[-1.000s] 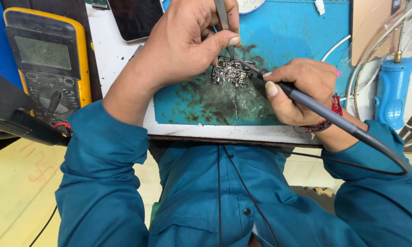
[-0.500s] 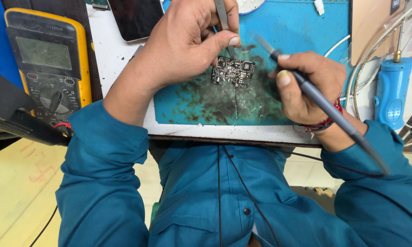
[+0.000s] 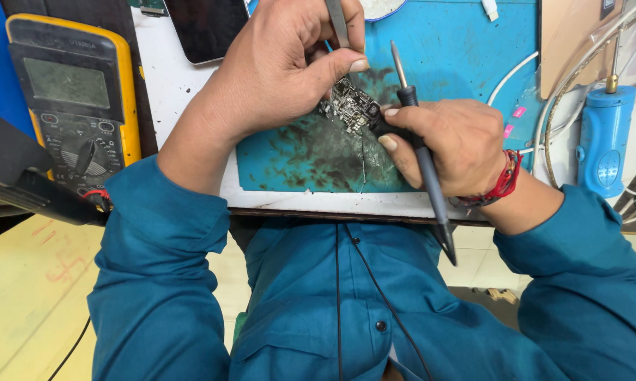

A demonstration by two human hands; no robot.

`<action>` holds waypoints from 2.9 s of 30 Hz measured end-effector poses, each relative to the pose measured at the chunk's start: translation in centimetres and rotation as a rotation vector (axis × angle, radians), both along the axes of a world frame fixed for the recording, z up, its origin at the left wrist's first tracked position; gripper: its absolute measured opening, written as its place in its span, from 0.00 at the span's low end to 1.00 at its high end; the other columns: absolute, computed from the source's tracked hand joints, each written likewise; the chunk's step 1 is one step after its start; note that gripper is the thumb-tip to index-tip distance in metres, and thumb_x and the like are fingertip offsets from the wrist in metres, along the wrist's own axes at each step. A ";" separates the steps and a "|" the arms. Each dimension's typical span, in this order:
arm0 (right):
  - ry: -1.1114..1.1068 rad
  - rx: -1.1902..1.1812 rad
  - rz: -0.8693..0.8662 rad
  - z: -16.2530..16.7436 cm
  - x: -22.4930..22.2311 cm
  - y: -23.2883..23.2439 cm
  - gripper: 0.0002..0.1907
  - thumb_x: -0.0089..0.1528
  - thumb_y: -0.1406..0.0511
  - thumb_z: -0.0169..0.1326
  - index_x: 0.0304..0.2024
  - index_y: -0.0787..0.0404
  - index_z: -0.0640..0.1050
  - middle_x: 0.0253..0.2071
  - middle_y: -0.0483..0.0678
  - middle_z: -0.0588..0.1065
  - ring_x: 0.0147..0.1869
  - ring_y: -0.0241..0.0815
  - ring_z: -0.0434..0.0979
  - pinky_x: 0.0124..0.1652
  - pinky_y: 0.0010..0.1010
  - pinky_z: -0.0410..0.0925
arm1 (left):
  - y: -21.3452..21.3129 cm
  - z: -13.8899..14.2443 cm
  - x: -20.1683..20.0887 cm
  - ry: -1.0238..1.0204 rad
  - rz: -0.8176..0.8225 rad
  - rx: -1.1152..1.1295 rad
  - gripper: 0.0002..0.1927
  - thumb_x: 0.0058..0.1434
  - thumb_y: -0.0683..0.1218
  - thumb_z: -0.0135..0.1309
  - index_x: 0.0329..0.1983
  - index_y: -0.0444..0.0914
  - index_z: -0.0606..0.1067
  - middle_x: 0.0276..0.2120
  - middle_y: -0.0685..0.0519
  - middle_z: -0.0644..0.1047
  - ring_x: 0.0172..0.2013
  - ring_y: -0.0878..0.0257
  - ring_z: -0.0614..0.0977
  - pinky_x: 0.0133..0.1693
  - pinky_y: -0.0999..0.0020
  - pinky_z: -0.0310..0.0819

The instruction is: The person solders components on a small circuit board at a repair workbench. They hold the board with tweezers in one hand while applying a soldering iron to its contacts, repositioning the board and working on different sections throughout the episode.

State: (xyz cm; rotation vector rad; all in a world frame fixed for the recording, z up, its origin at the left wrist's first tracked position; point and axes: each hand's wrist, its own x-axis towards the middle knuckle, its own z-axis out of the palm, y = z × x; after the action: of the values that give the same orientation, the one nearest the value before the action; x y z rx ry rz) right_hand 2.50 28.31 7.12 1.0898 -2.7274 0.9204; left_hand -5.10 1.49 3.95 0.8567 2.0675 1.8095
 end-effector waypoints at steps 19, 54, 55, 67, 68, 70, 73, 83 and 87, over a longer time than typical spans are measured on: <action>-0.068 -0.206 -0.086 -1.0 0.5 1.8 0.07 0.71 0.66 0.57 0.43 0.66 0.75 0.34 0.53 0.78 0.30 0.47 0.77 0.32 0.33 0.68 | 0.4 0.2 -0.1 -0.002 -0.006 0.010 0.03 0.74 0.35 0.57 0.45 0.33 0.74 0.30 0.54 0.79 0.28 0.72 0.82 0.29 0.77 0.70; -0.110 -0.248 0.001 -0.9 -0.2 1.2 0.05 0.64 0.70 0.58 0.39 0.65 0.74 0.30 0.50 0.77 0.28 0.45 0.74 0.27 0.31 0.64 | 0.3 0.0 0.0 -0.105 -0.105 0.078 0.07 0.74 0.34 0.60 0.45 0.33 0.72 0.32 0.55 0.77 0.30 0.74 0.79 0.33 0.76 0.71; -0.110 -0.242 0.001 -0.8 -0.2 1.2 0.05 0.64 0.70 0.58 0.39 0.65 0.74 0.30 0.50 0.77 0.28 0.45 0.74 0.27 0.31 0.64 | 0.3 0.1 0.0 -0.116 -0.107 0.074 0.07 0.74 0.34 0.59 0.44 0.33 0.72 0.31 0.55 0.77 0.29 0.74 0.78 0.33 0.76 0.70; -0.120 -0.243 -0.005 -0.7 -0.3 1.2 0.05 0.64 0.71 0.59 0.39 0.64 0.75 0.29 0.49 0.76 0.26 0.44 0.73 0.27 0.31 0.64 | 0.4 0.0 -0.1 -0.057 -0.107 0.077 0.07 0.73 0.33 0.59 0.44 0.33 0.72 0.33 0.55 0.77 0.31 0.73 0.79 0.33 0.77 0.71; -0.121 -0.245 -0.004 -0.7 -0.3 1.2 0.05 0.64 0.71 0.59 0.39 0.64 0.75 0.29 0.49 0.76 0.27 0.44 0.73 0.27 0.31 0.64 | 0.4 0.0 -0.1 -0.056 -0.105 0.076 0.07 0.73 0.33 0.59 0.44 0.33 0.72 0.33 0.55 0.77 0.31 0.73 0.79 0.33 0.77 0.71; -0.124 -0.242 -0.008 -0.7 -0.2 1.2 0.05 0.65 0.71 0.59 0.39 0.64 0.75 0.30 0.50 0.76 0.26 0.44 0.73 0.27 0.31 0.64 | 0.4 0.0 -0.1 -0.072 -0.104 0.072 0.07 0.73 0.34 0.59 0.44 0.33 0.72 0.33 0.55 0.77 0.31 0.73 0.79 0.34 0.76 0.71; -0.127 -0.241 -0.008 -0.7 -0.3 1.2 0.05 0.64 0.71 0.59 0.39 0.64 0.75 0.30 0.50 0.76 0.25 0.43 0.73 0.27 0.31 0.64 | 0.3 0.0 -0.1 -0.055 -0.097 0.059 0.07 0.72 0.33 0.59 0.44 0.33 0.72 0.33 0.55 0.77 0.31 0.73 0.80 0.36 0.75 0.72; -0.114 -0.233 -0.010 -0.7 -0.2 1.2 0.05 0.64 0.71 0.59 0.39 0.64 0.75 0.29 0.50 0.76 0.27 0.45 0.73 0.27 0.32 0.64 | 0.3 0.1 -0.2 -0.054 -0.096 0.021 0.08 0.73 0.35 0.61 0.44 0.34 0.72 0.35 0.55 0.77 0.34 0.70 0.81 0.36 0.74 0.73; -0.119 -0.238 -0.010 -0.6 -0.3 1.2 0.05 0.65 0.71 0.59 0.39 0.64 0.75 0.29 0.50 0.76 0.25 0.43 0.73 0.27 0.31 0.64 | 0.4 0.0 -0.2 -0.012 -0.100 0.048 0.07 0.71 0.33 0.59 0.44 0.33 0.72 0.34 0.54 0.77 0.34 0.70 0.82 0.38 0.74 0.75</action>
State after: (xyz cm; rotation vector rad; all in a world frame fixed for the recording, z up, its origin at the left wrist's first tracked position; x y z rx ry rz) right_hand 2.24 29.50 6.49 1.0069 -2.6204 1.3068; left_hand -5.33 1.87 3.93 0.9416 1.9447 1.8137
